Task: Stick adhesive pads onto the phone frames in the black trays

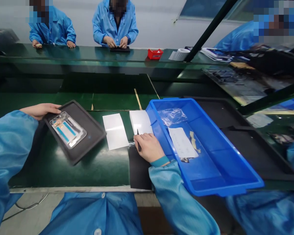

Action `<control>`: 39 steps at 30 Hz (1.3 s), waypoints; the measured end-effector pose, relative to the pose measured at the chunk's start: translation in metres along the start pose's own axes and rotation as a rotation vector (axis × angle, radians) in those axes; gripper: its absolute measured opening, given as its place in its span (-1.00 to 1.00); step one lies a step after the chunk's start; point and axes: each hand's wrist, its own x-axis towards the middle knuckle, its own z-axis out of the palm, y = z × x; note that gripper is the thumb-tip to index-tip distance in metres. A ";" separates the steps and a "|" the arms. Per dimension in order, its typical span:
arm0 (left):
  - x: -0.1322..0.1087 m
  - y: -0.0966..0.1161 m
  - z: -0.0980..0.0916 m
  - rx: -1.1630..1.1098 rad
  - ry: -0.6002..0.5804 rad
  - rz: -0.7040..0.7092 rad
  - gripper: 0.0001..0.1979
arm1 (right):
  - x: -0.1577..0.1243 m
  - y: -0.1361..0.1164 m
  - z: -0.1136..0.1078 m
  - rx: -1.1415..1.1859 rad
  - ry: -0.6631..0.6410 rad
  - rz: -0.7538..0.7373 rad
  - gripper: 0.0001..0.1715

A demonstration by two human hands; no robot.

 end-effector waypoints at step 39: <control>-0.113 -0.054 0.170 1.041 -0.083 2.069 -0.83 | -0.013 -0.099 -0.017 0.942 0.608 0.556 -0.76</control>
